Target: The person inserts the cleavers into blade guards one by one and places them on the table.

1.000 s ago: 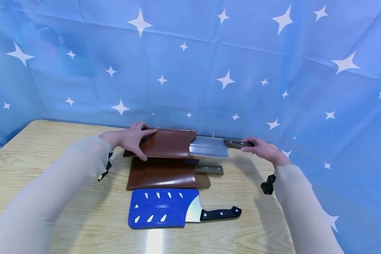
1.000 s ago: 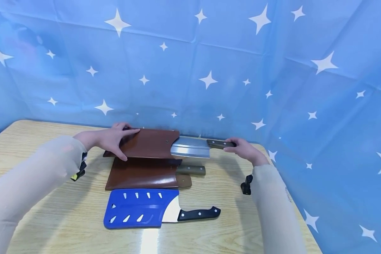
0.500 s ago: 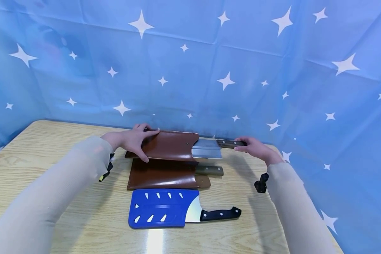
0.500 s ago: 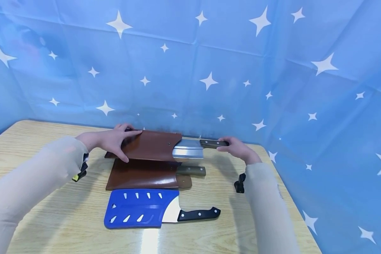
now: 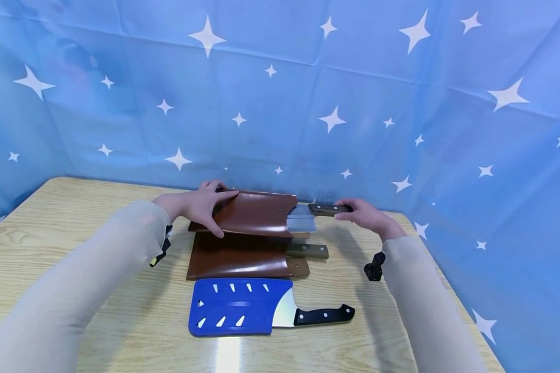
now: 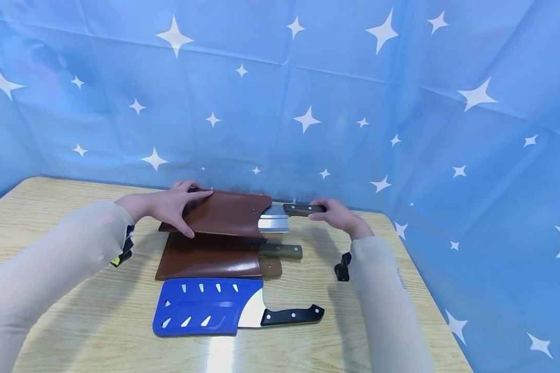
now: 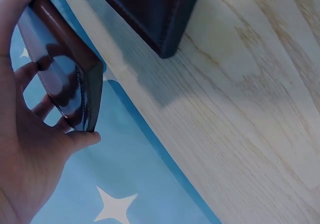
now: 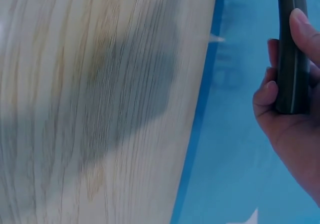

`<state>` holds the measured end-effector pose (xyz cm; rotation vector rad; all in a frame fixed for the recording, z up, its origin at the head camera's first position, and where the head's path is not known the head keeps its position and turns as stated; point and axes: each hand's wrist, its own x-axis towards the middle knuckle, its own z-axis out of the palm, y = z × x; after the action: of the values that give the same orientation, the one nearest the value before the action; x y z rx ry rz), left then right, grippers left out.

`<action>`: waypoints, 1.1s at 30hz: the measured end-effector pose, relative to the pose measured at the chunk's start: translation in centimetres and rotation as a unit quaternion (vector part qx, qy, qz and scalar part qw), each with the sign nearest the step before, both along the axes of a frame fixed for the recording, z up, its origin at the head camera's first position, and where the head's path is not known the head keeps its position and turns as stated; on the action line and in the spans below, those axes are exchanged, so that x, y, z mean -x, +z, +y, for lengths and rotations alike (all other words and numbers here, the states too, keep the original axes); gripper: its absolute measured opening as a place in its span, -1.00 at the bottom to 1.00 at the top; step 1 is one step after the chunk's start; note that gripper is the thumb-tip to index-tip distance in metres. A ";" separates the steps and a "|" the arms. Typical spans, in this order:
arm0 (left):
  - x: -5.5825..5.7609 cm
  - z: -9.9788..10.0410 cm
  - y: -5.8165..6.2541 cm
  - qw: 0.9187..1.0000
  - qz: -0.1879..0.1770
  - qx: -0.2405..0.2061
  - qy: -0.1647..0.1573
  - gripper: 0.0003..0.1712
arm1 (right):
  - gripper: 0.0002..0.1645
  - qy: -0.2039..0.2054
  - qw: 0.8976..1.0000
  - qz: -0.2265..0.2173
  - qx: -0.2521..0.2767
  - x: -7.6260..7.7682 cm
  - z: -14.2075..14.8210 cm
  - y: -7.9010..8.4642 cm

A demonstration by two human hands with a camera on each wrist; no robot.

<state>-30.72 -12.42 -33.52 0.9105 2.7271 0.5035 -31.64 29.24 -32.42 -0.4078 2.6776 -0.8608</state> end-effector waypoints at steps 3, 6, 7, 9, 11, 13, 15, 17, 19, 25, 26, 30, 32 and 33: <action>0.0 0.5 0.0 1.000 0.004 0.004 0.000 0.23 | -0.51 0.005 1.000 0.006 -0.002 0.0 -0.8 -0.1; -0.1 0.9 0.1 1.000 0.006 0.005 0.001 0.23 | -0.47 0.007 1.000 0.000 -0.001 0.2 -1.4 -0.2; -0.1 1.0 0.1 1.000 0.007 0.004 0.001 0.23 | -0.45 0.009 1.000 -0.002 -0.002 0.3 -1.5 -0.3; -0.1 1.2 0.2 1.000 0.008 0.003 0.001 0.22 | -0.43 0.008 1.000 -0.010 0.002 0.3 -1.6 -0.3; -0.1 1.3 0.1 1.000 0.010 0.001 0.002 0.22 | -0.42 0.008 1.000 -0.012 0.004 0.4 -1.7 -0.3; -0.1 1.3 0.1 1.000 0.013 0.000 0.004 0.22 | -0.43 0.008 1.000 -0.012 0.005 0.4 -1.9 -0.2; -0.2 1.4 0.1 1.000 0.013 -0.001 0.009 0.22 | -0.44 0.009 1.000 -0.012 0.008 0.4 -2.0 -0.2; -0.2 1.5 0.1 1.000 0.015 -0.002 0.013 0.23 | -0.46 0.012 1.000 -0.009 0.008 0.4 -2.1 -0.2; -0.2 1.7 0.1 1.000 0.020 -0.001 0.016 0.23 | -0.49 0.012 1.000 -0.006 0.010 0.4 -2.3 -0.2; 0.0 2.7 0.2 1.000 0.029 0.005 0.008 0.23 | -0.59 0.017 1.000 0.000 0.019 0.5 -3.1 -0.4; 0.0 2.8 0.2 1.000 0.027 0.007 0.007 0.23 | -0.60 0.021 1.000 0.002 0.021 0.6 -3.3 -0.4; 0.3 3.1 0.2 1.000 0.026 0.012 0.009 0.23 | -0.63 0.028 0.999 0.006 0.035 0.8 -4.2 -0.4; 0.5 3.2 0.1 0.999 0.028 0.014 0.011 0.24 | -0.64 0.020 0.999 0.006 0.040 1.0 -4.4 -0.5; 0.6 3.2 0.0 0.999 0.029 0.016 0.013 0.24 | -0.65 0.016 0.999 0.007 0.040 1.1 -4.4 -0.6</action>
<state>-31.31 -9.19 -33.52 0.8979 2.7935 0.4446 -32.72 24.85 -33.06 -0.4754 2.6476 -0.9621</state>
